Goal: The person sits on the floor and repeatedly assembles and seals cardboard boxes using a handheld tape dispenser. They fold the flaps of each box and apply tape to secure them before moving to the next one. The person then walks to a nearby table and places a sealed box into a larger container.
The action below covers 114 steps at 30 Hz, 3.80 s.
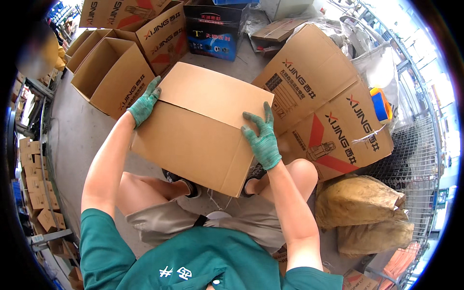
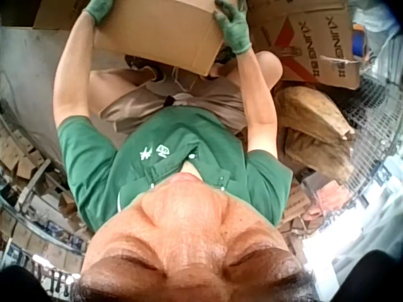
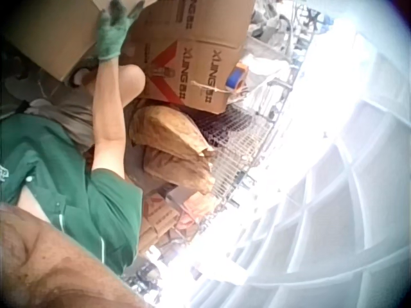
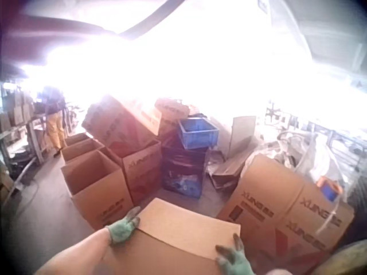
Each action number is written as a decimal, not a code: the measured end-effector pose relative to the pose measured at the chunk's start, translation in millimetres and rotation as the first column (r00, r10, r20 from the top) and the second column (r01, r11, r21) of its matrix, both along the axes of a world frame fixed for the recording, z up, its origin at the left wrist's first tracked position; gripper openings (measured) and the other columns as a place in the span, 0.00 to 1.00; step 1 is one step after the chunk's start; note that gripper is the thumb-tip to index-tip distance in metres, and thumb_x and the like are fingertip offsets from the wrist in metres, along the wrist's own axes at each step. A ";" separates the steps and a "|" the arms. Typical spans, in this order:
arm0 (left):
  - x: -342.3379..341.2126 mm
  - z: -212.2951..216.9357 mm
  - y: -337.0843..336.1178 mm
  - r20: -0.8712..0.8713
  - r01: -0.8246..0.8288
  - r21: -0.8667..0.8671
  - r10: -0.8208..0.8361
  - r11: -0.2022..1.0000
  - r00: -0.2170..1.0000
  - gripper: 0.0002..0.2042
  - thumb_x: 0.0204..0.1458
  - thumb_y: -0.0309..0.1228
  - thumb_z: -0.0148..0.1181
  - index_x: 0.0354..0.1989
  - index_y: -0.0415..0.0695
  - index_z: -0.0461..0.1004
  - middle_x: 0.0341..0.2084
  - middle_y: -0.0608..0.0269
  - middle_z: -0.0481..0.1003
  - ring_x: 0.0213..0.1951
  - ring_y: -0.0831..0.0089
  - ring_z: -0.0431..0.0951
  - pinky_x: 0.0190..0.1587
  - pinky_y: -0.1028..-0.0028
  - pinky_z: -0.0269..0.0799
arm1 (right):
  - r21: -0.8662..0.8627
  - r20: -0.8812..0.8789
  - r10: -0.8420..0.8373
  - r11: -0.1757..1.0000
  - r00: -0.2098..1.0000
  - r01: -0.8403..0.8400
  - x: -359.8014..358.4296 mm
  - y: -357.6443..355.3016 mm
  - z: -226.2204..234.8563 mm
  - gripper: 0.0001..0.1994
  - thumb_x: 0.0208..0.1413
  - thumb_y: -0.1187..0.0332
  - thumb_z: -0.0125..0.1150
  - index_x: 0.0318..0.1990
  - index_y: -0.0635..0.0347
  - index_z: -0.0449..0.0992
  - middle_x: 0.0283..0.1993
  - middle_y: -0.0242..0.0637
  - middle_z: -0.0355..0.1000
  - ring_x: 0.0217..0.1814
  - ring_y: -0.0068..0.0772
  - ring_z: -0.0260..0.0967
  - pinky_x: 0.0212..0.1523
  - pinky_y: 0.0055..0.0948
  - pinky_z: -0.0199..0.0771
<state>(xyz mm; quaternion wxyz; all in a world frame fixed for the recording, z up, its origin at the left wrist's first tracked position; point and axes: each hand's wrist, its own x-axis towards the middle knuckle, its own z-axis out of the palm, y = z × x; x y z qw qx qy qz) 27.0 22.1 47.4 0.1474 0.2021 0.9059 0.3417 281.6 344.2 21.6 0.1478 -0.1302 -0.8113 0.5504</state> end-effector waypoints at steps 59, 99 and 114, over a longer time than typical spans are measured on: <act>83.1 29.7 60.7 0.572 -0.413 0.403 0.127 0.817 0.810 0.29 0.66 0.62 0.49 0.48 0.44 0.75 0.37 0.60 0.78 0.34 0.70 0.82 0.30 0.71 0.79 | -0.073 0.285 0.341 0.940 0.896 -0.334 -26.6 28.4 73.7 0.24 0.54 0.47 0.75 0.40 0.62 0.81 0.29 0.25 0.73 0.32 0.16 0.66 0.34 0.25 0.70; -57.0 -119.1 -45.4 0.400 0.045 0.055 -0.063 0.997 0.914 0.18 0.67 0.38 0.56 0.58 0.40 0.73 0.51 0.52 0.78 0.52 0.59 0.78 0.57 0.58 0.75 | 0.111 0.517 0.282 0.914 0.808 -0.390 -59.4 -10.7 105.4 0.30 0.53 0.41 0.72 0.41 0.67 0.82 0.31 0.37 0.77 0.33 0.26 0.74 0.37 0.31 0.77; 26.2 21.3 16.0 -0.329 0.434 -0.523 -0.643 0.734 0.691 0.51 0.45 0.59 0.71 0.78 0.58 0.55 0.78 0.56 0.52 0.79 0.52 0.47 0.79 0.41 0.34 | 0.177 0.588 0.241 0.893 0.772 -0.413 -48.1 7.5 120.0 0.28 0.58 0.44 0.68 0.40 0.67 0.83 0.30 0.41 0.78 0.33 0.27 0.74 0.39 0.33 0.76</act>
